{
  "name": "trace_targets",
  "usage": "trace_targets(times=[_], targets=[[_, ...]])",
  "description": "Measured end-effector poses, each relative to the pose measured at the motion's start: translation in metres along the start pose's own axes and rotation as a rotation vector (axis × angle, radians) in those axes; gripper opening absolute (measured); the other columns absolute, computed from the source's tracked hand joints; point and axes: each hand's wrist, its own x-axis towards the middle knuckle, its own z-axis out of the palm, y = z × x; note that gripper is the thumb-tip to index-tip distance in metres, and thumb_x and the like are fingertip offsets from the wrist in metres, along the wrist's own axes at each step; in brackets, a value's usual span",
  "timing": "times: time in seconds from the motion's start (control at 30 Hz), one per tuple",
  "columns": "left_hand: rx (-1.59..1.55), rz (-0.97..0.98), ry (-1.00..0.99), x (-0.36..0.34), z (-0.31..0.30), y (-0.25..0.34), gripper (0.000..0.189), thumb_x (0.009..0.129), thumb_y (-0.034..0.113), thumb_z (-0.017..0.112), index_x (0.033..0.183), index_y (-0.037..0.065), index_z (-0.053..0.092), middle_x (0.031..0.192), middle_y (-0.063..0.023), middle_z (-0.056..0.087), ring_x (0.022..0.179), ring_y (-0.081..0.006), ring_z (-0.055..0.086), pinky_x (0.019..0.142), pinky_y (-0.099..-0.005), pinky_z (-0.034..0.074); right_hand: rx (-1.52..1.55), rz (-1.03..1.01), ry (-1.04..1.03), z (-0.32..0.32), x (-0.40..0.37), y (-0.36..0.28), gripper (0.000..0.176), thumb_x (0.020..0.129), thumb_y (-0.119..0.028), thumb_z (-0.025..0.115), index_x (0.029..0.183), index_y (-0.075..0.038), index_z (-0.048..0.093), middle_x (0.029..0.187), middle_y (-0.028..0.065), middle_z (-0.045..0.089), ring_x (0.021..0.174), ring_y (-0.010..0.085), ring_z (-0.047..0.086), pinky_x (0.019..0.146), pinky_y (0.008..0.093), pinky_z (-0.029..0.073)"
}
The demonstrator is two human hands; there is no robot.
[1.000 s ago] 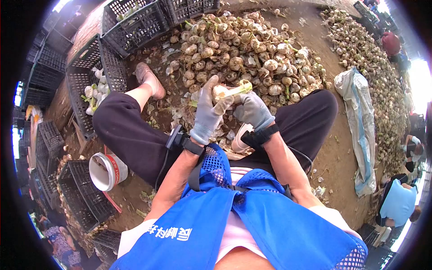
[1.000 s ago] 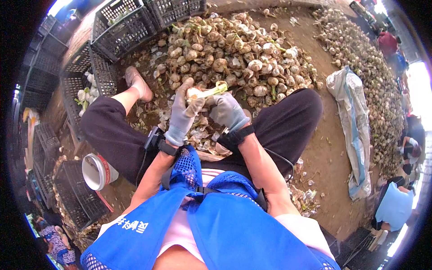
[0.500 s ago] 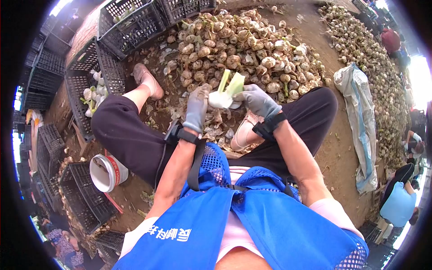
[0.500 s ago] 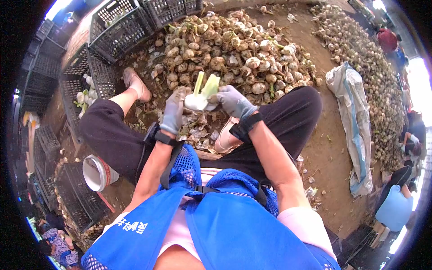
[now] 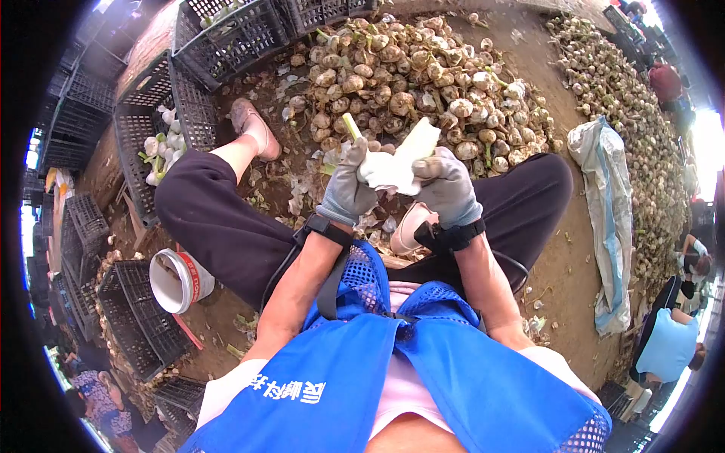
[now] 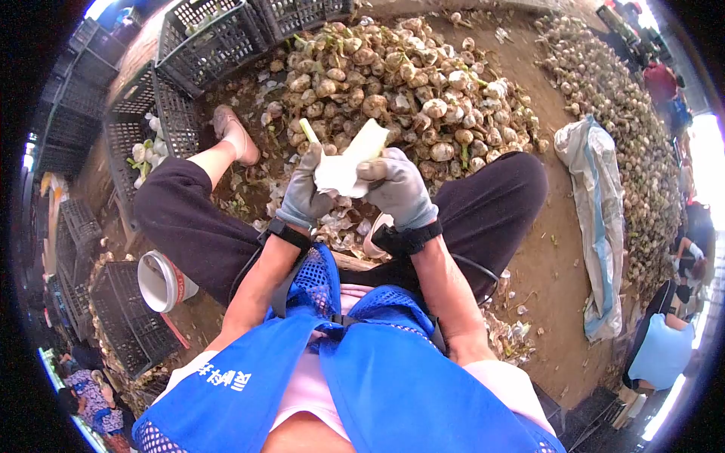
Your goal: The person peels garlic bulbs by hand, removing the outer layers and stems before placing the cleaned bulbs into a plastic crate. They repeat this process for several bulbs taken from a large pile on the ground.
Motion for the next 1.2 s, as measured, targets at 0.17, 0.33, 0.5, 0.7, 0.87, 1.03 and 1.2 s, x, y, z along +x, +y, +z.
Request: trace_targets(times=[0.17,0.33,0.5,0.7,0.87,1.03,1.2], targets=[[0.045,0.084,-0.198,0.000,0.015,0.022,0.023,0.082,0.030,0.060,0.088,0.007,0.057,0.094,-0.0127,0.060,0.079,-0.0227,0.059,0.048,-0.0300,0.047,1.162,0.516,0.102,-0.035,0.016,0.001,0.026,0.074,0.001,0.048,0.097,0.012,0.049,0.092,0.0177,0.058,0.083,0.0264,0.058,0.074,0.0305,0.051],[0.206,0.254,0.030,-0.005,0.009,0.024,0.026,0.084,0.029,0.057,0.089,0.003,0.057,0.096,-0.0145,0.060,0.088,-0.0246,0.058,0.066,-0.0350,0.052,0.567,0.453,0.533,-0.028,0.017,0.065,0.018,0.075,0.001,0.048,0.089,0.009,0.056,0.089,0.0160,0.060,0.082,0.0231,0.061,0.065,0.0324,0.052],[0.078,0.376,0.016,-0.007,0.003,0.052,0.035,0.088,0.028,0.053,0.100,-0.005,0.056,0.097,-0.0163,0.059,0.093,-0.0272,0.058,0.083,-0.0378,0.048,-1.113,0.845,-0.242,-0.031,0.028,0.089,0.020,0.077,-0.014,0.053,0.082,0.002,0.064,0.083,0.0210,0.063,0.084,0.0297,0.062,0.068,0.0364,0.050],[0.434,0.465,0.111,-0.010,0.006,0.043,0.037,0.092,0.027,0.045,0.107,-0.006,0.053,0.095,-0.0143,0.060,0.088,-0.0216,0.059,0.078,-0.0308,0.049,-0.282,0.626,-0.100,0.027,0.032,-0.006,0.030,0.079,-0.010,0.058,0.107,0.001,0.059,0.081,0.0040,0.062,0.071,0.0107,0.057,0.065,0.0225,0.045],[0.840,0.489,0.176,-0.007,0.019,0.027,0.029,0.091,0.028,0.050,0.097,0.000,0.055,0.081,-0.0052,0.059,0.069,-0.0121,0.058,0.061,-0.0237,0.047,-0.496,0.473,-0.026,0.050,0.025,-0.004,0.027,0.074,-0.018,0.066,0.086,0.005,0.064,0.073,0.0128,0.065,0.067,0.0139,0.060,0.063,0.0277,0.047],[0.894,0.808,0.376,0.005,0.011,0.012,0.013,0.085,0.014,0.060,0.078,0.004,0.054,0.069,0.0010,0.055,0.055,-0.0052,0.050,0.045,-0.0200,0.039,-0.769,0.374,0.102,0.062,0.020,0.016,0.017,0.072,-0.009,0.057,0.078,0.005,0.064,0.064,0.0109,0.064,0.060,0.0137,0.058,0.058,0.0279,0.046],[0.592,0.647,0.202,0.004,0.024,0.005,0.020,0.088,0.024,0.055,0.081,0.005,0.057,0.075,-0.0061,0.060,0.063,-0.0135,0.058,0.053,-0.0235,0.048,-0.372,0.320,0.138,0.032,0.002,0.088,0.013,0.070,-0.004,0.056,0.076,0.001,0.066,0.065,0.0047,0.063,0.057,0.0100,0.056,0.055,0.0254,0.046]])
